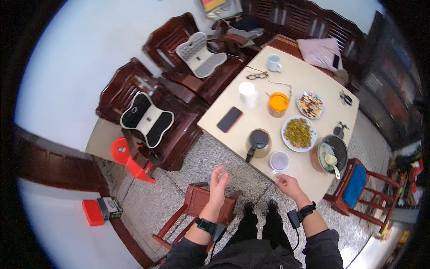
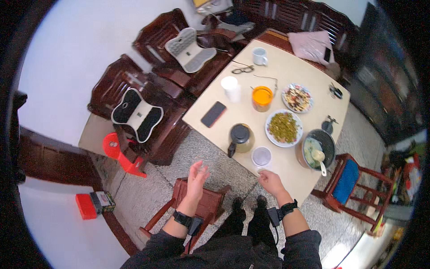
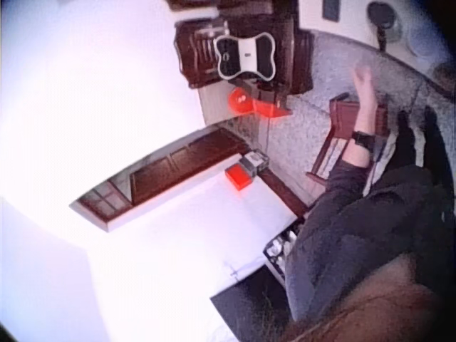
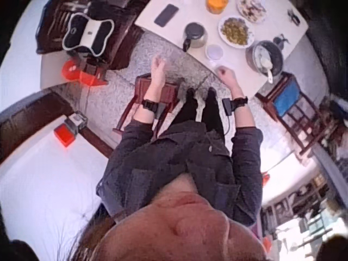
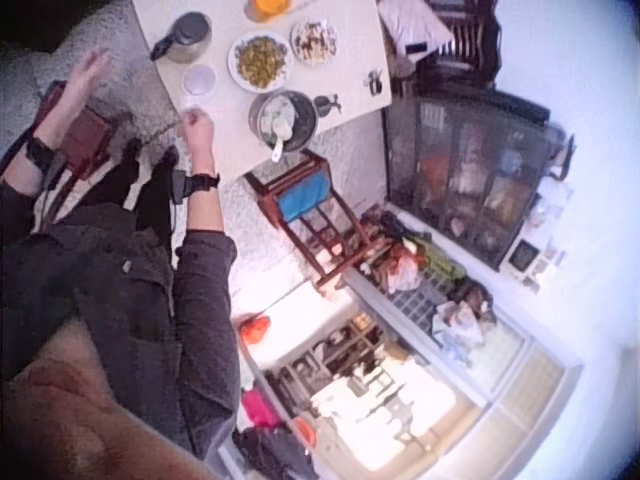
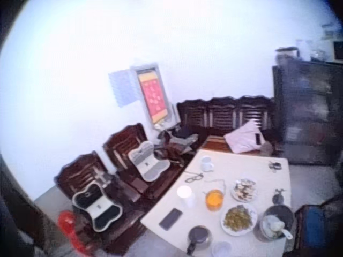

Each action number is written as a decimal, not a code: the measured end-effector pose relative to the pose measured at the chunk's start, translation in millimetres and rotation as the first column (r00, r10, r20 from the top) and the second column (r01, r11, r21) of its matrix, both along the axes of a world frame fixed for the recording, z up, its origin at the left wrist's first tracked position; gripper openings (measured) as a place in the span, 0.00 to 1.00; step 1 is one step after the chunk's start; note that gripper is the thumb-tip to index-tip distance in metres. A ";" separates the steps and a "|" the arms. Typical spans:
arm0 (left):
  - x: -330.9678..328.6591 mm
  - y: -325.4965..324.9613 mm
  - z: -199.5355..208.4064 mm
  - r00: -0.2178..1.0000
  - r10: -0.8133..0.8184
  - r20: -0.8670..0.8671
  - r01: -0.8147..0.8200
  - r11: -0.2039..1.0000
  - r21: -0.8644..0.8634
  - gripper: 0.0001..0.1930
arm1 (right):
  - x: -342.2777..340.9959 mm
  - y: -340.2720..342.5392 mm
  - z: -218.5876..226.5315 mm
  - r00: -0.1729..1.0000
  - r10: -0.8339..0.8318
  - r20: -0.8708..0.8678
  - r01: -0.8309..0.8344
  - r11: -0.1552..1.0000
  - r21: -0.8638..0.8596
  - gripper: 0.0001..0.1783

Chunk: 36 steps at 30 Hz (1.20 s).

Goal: The person repeatedly moves various containers, jars, and small items between a TV stand and a dining table, picking them up and placing them down multiple times. The person handles plastic containers, jars with lids, and small boxes, shifting them across surfaces without a clear final arrangement.

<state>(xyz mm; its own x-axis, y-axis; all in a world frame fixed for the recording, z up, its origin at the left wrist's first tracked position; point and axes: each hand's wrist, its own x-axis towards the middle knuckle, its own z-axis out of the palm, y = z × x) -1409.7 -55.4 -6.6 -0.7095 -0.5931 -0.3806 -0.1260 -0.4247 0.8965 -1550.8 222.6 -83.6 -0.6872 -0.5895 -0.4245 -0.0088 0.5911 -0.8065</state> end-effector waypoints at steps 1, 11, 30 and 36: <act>15.5 1.8 5.2 1.000 0.011 0.008 -0.012 0.999 0.032 0.21 | 2.2 -10.2 -1.6 0.982 0.014 -0.190 -0.033 0.994 -0.101 0.25; 121.0 18.4 28.3 0.957 0.274 0.098 -0.279 0.960 0.035 0.16 | -18.1 -81.6 -15.2 0.955 0.072 -0.286 -0.111 0.987 -0.120 0.27; 279.9 92.6 89.2 0.622 0.777 -0.091 -0.782 0.621 -0.052 0.16 | -99.3 -179.5 -86.3 0.984 0.172 0.053 -0.144 0.929 -0.341 0.24; 388.1 142.7 98.8 0.436 0.884 -0.168 -0.899 0.424 -0.106 0.15 | 101.7 -194.1 13.3 0.759 0.650 -0.033 -0.602 0.682 -0.414 0.13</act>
